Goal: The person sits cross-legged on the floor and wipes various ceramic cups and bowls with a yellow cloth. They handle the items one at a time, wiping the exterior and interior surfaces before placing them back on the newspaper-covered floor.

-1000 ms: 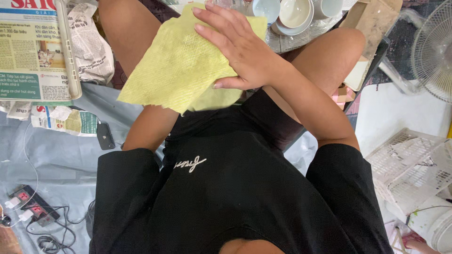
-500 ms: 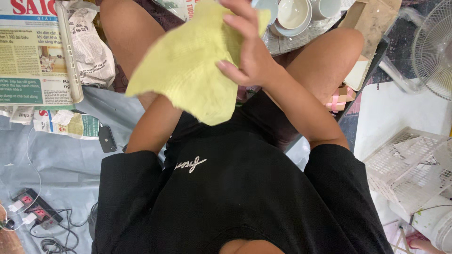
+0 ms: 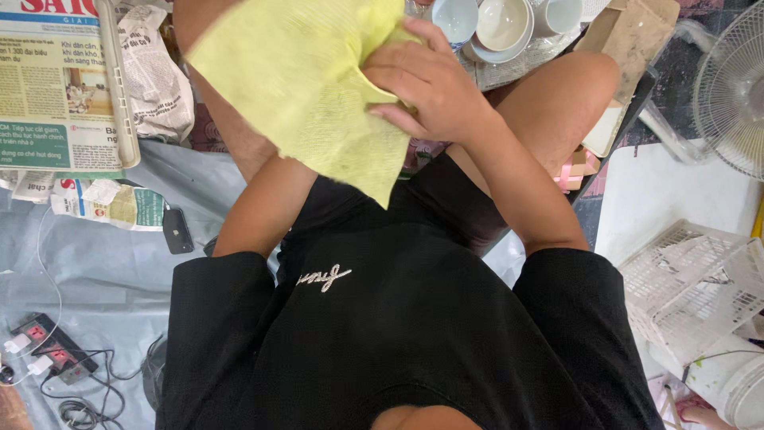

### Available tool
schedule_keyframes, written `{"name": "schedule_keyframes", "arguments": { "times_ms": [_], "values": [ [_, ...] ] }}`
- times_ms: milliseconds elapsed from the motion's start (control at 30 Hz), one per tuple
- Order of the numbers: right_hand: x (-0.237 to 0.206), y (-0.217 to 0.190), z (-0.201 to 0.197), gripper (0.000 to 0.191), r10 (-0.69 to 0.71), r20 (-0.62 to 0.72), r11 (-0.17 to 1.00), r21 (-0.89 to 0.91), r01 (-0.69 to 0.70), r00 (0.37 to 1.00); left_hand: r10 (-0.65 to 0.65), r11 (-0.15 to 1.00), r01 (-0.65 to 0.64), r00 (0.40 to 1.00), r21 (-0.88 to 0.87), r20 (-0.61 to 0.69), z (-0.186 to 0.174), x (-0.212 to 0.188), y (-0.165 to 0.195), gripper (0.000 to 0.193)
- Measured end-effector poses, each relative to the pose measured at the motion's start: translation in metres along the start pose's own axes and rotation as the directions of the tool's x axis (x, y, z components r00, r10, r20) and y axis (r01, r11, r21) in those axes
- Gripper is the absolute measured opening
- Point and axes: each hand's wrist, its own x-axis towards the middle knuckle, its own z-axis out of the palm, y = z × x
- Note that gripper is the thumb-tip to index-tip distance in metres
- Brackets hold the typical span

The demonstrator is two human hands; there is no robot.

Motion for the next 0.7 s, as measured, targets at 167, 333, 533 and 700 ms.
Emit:
{"name": "schedule_keyframes", "arguments": {
  "times_ms": [167, 333, 533, 700],
  "values": [
    [-0.003, -0.003, -0.009, 0.036, -0.038, 0.038, 0.999, 0.027, 0.037, 0.999, -0.008, 0.999, 0.007, 1.000, 0.048, 0.024, 0.003, 0.001, 0.000, 0.042],
    [-0.013, 0.001, -0.010, 0.030, -0.021, 0.038, 1.000, 0.009, 0.021, 0.999, -0.043, 0.994, 0.032, 0.994, 0.105, 0.102, 0.014, -0.004, 0.008, 0.038],
    [-0.032, 0.009, -0.015, 0.030, 0.048, 0.052, 0.998, -0.050, -0.046, 0.997, 0.069, 0.942, -0.077, 0.997, 0.328, 0.038, 0.041, 0.012, 0.035, 0.034],
    [-0.045, 0.009, -0.019, 0.021, 0.135, 0.216, 0.968, -0.239, -0.081, 0.967, 0.797, 0.280, -0.453, 0.601, 0.846, 0.058, 0.091, -0.006, 0.083, 0.031]
  ]
}}
